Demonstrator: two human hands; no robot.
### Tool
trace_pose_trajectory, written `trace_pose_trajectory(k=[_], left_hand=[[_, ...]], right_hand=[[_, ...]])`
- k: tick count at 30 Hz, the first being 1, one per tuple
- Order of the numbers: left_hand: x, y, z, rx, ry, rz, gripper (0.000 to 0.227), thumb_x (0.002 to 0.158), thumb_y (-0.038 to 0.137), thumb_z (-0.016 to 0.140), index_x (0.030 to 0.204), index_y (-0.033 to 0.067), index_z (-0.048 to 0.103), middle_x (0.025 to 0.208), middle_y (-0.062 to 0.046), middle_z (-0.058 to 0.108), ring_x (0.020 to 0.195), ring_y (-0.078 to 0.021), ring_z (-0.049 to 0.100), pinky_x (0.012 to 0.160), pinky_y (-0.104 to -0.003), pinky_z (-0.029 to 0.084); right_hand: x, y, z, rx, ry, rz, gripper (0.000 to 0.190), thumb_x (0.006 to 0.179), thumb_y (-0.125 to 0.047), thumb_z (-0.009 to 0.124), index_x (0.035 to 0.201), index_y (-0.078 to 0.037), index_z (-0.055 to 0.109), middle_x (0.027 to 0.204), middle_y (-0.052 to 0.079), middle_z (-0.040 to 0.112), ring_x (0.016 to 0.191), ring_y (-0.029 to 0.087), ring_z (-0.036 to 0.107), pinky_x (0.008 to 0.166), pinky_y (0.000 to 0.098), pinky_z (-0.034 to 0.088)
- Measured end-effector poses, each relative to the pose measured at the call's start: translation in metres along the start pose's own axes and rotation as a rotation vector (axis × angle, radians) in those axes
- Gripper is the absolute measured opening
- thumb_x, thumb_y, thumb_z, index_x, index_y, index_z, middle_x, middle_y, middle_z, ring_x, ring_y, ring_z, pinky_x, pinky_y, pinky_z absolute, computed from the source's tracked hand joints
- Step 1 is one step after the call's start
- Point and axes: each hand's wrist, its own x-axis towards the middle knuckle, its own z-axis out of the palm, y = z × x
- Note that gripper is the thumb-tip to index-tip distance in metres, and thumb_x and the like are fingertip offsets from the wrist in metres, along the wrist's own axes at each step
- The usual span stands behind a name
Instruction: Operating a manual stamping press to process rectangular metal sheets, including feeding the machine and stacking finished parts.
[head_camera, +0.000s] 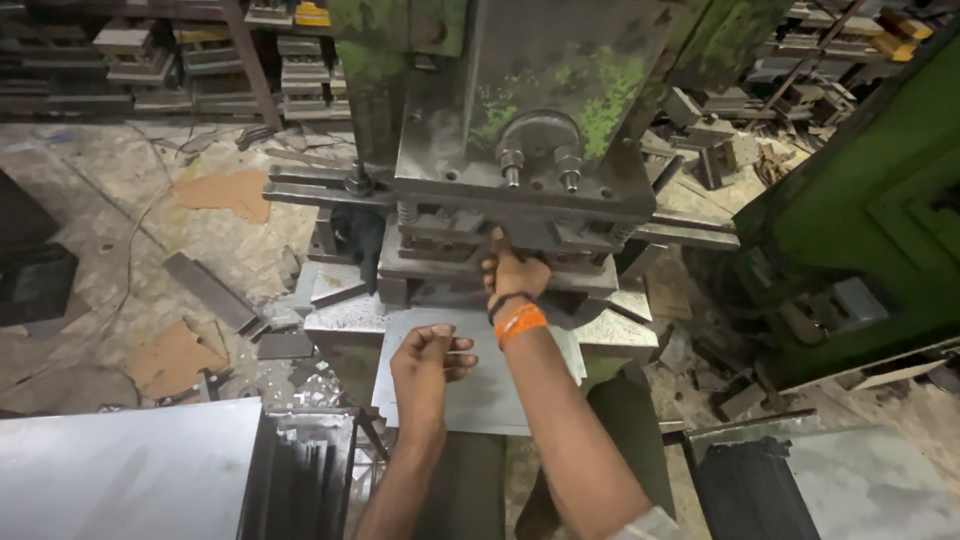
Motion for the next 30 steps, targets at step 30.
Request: trace_pose_trajectory(k=[30], left_hand=[[0.003, -0.016, 0.014, 0.033, 0.048, 0.033, 0.013, 0.099, 0.010, 0.060, 0.104, -0.0019, 0.065, 0.087, -0.016, 0.072, 0.064, -0.0199, 0.064, 0.063, -0.029, 0.050]], right_hand=[[-0.047, 0.001, -0.013, -0.184, -0.062, -0.349, 0.030, 0.095, -0.020, 0.071, 0.078, 0.005, 0.069, 0.054, 0.012, 0.066, 0.028, 0.019, 0.051, 0.027, 0.0299, 0.038]])
